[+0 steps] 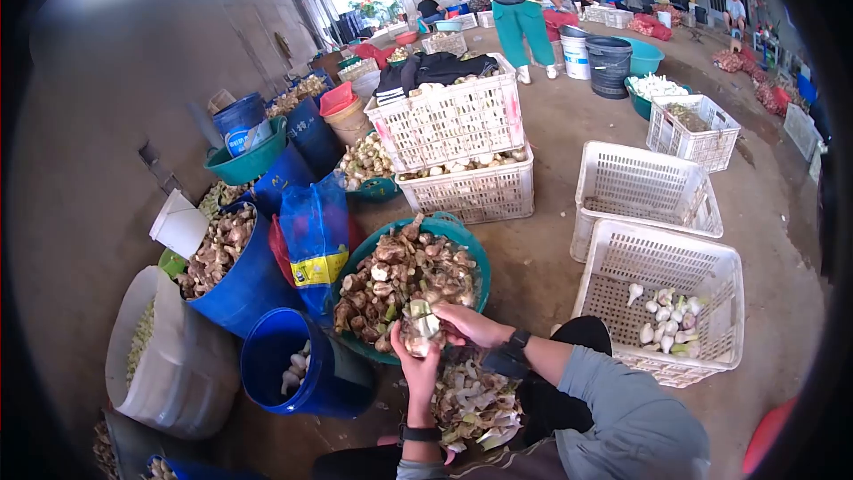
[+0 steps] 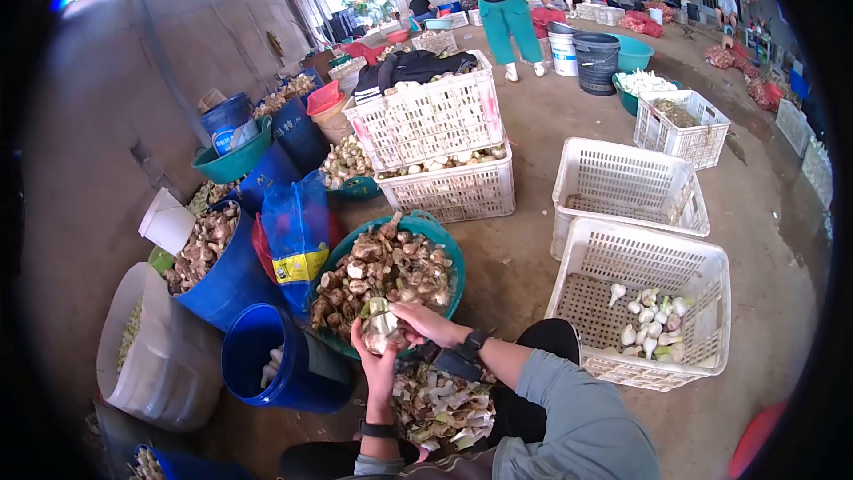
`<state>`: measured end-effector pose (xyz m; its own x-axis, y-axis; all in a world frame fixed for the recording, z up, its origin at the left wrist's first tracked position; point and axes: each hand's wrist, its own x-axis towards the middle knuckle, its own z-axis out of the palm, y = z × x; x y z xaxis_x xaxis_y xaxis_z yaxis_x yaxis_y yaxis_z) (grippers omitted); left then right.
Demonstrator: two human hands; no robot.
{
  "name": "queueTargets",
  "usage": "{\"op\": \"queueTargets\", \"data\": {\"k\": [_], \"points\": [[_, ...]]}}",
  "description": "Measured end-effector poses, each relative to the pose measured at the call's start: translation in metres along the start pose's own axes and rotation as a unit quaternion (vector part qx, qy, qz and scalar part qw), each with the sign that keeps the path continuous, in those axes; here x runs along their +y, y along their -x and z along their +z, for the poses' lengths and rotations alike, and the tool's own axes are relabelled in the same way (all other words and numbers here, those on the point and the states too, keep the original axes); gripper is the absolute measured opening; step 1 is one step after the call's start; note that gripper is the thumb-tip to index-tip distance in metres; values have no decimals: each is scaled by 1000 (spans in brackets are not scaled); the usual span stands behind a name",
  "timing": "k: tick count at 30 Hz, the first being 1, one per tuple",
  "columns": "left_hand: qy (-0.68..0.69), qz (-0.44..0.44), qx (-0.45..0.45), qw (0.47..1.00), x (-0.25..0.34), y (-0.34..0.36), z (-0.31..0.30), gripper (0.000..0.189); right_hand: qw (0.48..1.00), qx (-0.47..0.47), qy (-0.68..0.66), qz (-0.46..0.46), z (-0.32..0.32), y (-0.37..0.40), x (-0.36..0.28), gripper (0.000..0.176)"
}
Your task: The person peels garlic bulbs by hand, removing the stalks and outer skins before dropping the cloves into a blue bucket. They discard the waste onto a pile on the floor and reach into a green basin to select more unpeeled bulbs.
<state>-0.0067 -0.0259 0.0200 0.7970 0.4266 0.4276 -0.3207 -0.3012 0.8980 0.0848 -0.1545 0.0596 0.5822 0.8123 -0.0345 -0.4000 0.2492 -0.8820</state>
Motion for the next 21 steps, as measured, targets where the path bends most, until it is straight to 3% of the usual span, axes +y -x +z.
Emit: {"op": "queueTargets", "data": {"k": [2, 3, 5, 6, 8, 9, 10, 11, 12, 14, 16, 17, 18, 20, 21], "points": [[-45, 8, -18, 999, 20, -5, 7, 75, 986, 61, 154, -19, 22, 7, -21, 18], [-19, -10, 15, 1000, 24, -8, 12, 74, 986, 61, 152, -18, 14, 4, -14, 18], [51, -36, 103, 993, 22, -13, 18, 66, 997, 6, 70, 28, 0, -5, 4, 15], [49, -35, 101, 993, 20, -15, 20, 66, 999, 15, 22, 43, 2, -6, 12, 13], [278, -74, 134, 948, 15, -20, 24, 58, 1000, -1, -17, 10, 2, -8, 19, 14], [252, -78, 133, 955, 9, -24, 22, 47, 1000, -1, -19, 10, 0, -10, 26, 14], [252, -80, 132, 955, 11, -28, 19, 47, 962, 54, 214, -162, -5, -15, 34, 13], [291, -168, 126, 934, 14, -35, 15, 42, 839, 103, 429, -318, -8, -15, 36, 14], [325, -256, 119, 902, 17, -38, 10, 40, 842, 104, 427, -314, -15, -16, 36, 14], [325, -319, 88, 886, -2, -41, 2, 33, 753, 98, 546, -353, -23, -14, 30, 16], [339, -338, 54, 876, -14, -41, -7, 32, 765, 122, 517, -365, -22, -22, 36, 22], [307, -350, 22, 885, -15, -40, -6, 33, 908, 78, 342, -229, -18, -25, 37, 25], [272, -363, -8, 891, -16, -36, -7, 35, 987, 28, 142, -73, -13, -26, 40, 28], [318, -389, -54, 863, -7, -32, -8, 39, 994, 63, 73, -49, -4, -18, 36, 30], [158, -203, 14, 966, 4, -26, 6, 43, 997, 55, 39, -26, -5, -19, 39, 29]]}}
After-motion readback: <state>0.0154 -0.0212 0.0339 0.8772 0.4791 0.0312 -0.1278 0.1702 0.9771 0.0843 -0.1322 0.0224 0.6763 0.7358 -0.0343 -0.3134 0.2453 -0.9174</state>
